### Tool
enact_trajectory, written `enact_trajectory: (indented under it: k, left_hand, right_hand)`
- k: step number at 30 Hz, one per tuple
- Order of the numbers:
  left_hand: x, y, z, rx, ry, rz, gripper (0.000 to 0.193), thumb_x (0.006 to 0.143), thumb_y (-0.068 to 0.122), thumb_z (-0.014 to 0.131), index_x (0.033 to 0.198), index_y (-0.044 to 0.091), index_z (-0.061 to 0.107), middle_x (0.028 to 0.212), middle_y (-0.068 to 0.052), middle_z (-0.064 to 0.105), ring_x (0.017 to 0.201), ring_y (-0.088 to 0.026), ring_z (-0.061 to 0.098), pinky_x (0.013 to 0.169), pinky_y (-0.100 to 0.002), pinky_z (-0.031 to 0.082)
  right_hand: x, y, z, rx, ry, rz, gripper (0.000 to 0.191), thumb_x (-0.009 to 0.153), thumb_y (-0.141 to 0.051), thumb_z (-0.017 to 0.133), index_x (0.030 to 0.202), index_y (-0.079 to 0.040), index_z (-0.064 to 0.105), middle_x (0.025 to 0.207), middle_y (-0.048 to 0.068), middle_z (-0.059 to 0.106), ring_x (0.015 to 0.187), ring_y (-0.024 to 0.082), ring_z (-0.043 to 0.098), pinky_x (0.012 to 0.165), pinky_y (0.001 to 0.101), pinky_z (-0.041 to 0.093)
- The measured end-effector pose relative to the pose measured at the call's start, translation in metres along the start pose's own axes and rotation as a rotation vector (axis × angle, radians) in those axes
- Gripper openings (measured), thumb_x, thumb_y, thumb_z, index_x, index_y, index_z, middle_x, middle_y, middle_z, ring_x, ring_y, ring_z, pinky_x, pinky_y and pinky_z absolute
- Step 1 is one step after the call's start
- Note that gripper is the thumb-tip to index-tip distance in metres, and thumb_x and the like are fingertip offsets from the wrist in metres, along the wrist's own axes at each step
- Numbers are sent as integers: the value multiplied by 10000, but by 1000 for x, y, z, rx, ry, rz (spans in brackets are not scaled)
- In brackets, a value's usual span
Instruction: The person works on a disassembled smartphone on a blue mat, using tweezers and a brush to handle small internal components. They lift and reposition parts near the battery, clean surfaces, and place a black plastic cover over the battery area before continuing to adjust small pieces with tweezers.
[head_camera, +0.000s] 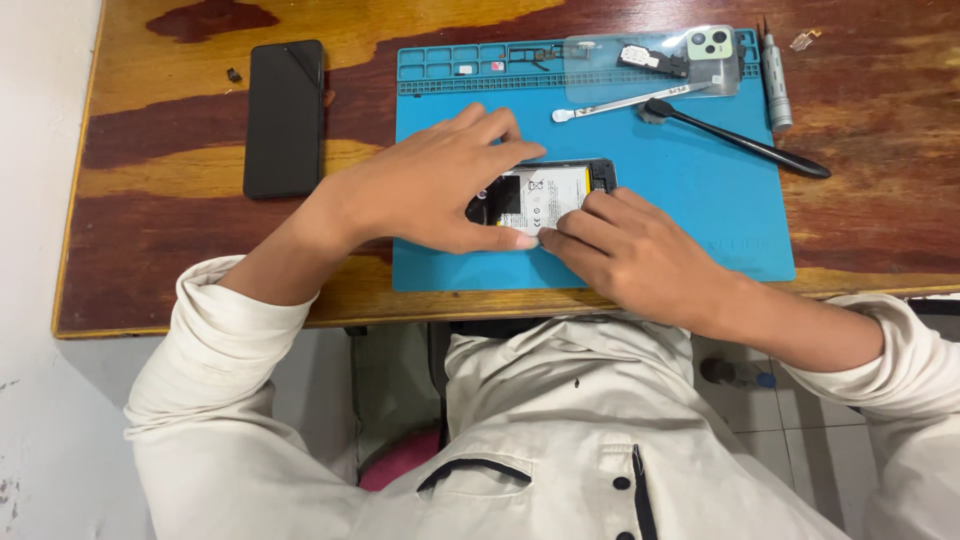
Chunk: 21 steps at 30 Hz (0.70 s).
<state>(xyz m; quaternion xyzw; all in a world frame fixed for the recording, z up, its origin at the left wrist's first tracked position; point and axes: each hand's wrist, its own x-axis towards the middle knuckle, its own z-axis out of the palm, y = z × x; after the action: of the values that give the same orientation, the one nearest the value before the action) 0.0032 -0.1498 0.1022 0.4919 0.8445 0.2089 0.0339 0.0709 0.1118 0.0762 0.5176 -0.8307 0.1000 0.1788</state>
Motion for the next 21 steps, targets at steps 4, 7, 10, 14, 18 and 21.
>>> enact_trajectory:
  k: [4, 7, 10, 14, 18, 21]
  left_hand:
    - [3, -1, 1, 37, 0, 29, 818, 773, 540, 847, 1345, 6, 612, 1182, -168, 558, 1076, -359, 530, 850, -465, 498]
    - [2, 0, 0, 44, 2, 17, 824, 739, 532, 879, 1342, 31, 624, 1181, -148, 571, 1081, -349, 536, 849, -466, 493]
    - [2, 2, -2, 23, 11, 5, 845, 681, 527, 911, 1336, 67, 641, 1181, -115, 589, 1094, -338, 542, 857, -463, 490]
    - [3, 4, -3, 11, -10, -44, 873, 609, 527, 933, 1317, 96, 658, 1179, -90, 598, 1080, -328, 545, 848, -459, 483]
    - [3, 4, -2, 29, 4, -24, 877, 634, 551, 922, 1323, 81, 652, 1192, -98, 588, 1094, -334, 538, 853, -457, 477]
    - [4, 6, 1, 62, 8, -37, 846, 690, 574, 906, 1323, 74, 652, 1187, -105, 580, 1066, -328, 531, 842, -467, 458]
  right_hand:
    - [0, 1, 3, 96, 30, 51, 305, 816, -83, 708, 1108, -1, 742, 950, 57, 614, 892, 224, 593, 733, 372, 477]
    - [-1, 1, 4, 109, 25, 58, 294, 828, -82, 710, 1108, 1, 745, 932, 63, 604, 878, 230, 592, 727, 375, 479]
    - [-2, 0, 5, 101, 42, 46, 303, 826, -79, 707, 1116, 5, 737, 948, 71, 605, 883, 233, 598, 734, 375, 488]
    - [-2, 0, 5, 101, 39, 41, 318, 804, -74, 702, 1113, 2, 721, 961, 78, 608, 895, 239, 610, 747, 379, 499]
    - [-3, 0, 6, 108, 35, 62, 296, 794, -78, 706, 1083, -14, 713, 961, 81, 608, 895, 252, 612, 749, 386, 504]
    - [-4, -2, 8, 114, 33, 100, 259, 812, -78, 717, 1064, -19, 724, 961, 86, 611, 880, 258, 602, 733, 389, 502]
